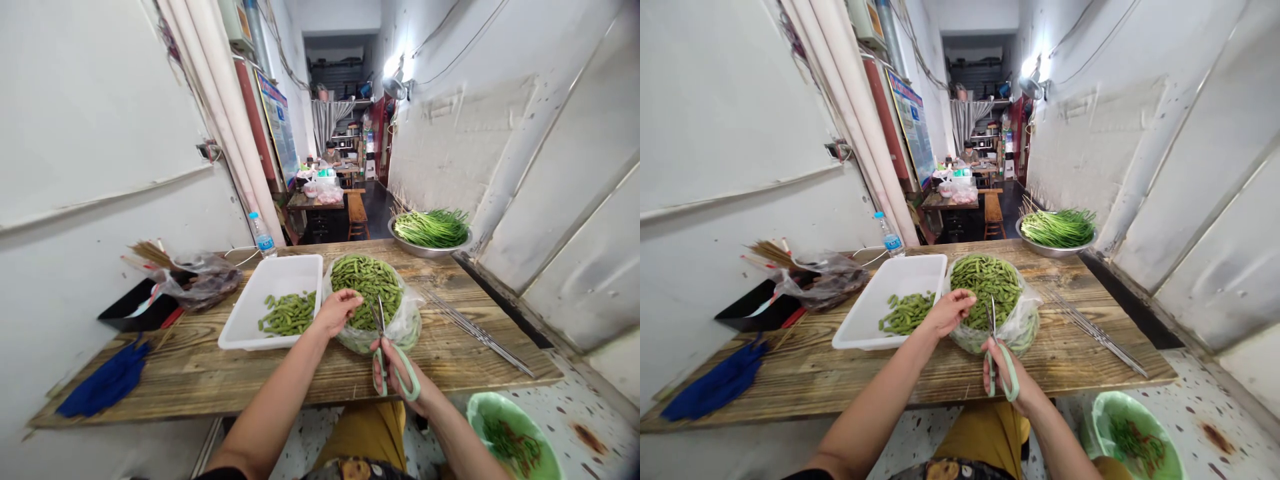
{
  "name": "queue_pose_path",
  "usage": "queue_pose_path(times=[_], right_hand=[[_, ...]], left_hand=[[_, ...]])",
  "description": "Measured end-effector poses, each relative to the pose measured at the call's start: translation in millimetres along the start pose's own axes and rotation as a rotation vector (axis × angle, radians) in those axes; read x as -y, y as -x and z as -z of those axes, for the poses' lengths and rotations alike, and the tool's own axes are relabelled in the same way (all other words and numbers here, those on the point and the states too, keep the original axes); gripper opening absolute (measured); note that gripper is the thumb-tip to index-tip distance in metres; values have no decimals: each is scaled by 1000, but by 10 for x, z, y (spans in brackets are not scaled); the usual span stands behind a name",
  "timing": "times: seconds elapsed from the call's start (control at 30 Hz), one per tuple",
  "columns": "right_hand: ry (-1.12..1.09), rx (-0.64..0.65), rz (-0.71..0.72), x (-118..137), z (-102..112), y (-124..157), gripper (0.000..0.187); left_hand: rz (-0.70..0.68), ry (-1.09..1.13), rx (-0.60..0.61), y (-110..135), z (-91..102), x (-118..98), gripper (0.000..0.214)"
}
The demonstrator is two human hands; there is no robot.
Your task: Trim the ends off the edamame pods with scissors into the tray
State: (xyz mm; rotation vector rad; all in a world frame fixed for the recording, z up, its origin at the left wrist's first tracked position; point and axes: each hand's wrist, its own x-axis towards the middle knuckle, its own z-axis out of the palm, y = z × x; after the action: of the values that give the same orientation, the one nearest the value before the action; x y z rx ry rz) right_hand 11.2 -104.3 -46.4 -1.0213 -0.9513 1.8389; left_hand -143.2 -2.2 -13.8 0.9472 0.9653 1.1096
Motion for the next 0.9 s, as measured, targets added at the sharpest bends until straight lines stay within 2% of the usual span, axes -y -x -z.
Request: queue_pose_path(times=[0.13,0.33,0.43,0.57,0.9], right_hand=[[-16,-18,-2,6,-11,-19,52],[96,-73,58,-2,3,-57,52],[197,-90,103,14,-6,-54,49],[246,-113,97,49,-22,-37,50],[362,-126,111,59,41,-48,45]], left_hand=[[134,158,78,85,-61,-19,27],[199,72,100,201,-130,-44,20],[173,-49,57,231,-152,-25,20],[86,-169,13,256,-169,3,18],[17,-276,-58,255,-186,105,9]])
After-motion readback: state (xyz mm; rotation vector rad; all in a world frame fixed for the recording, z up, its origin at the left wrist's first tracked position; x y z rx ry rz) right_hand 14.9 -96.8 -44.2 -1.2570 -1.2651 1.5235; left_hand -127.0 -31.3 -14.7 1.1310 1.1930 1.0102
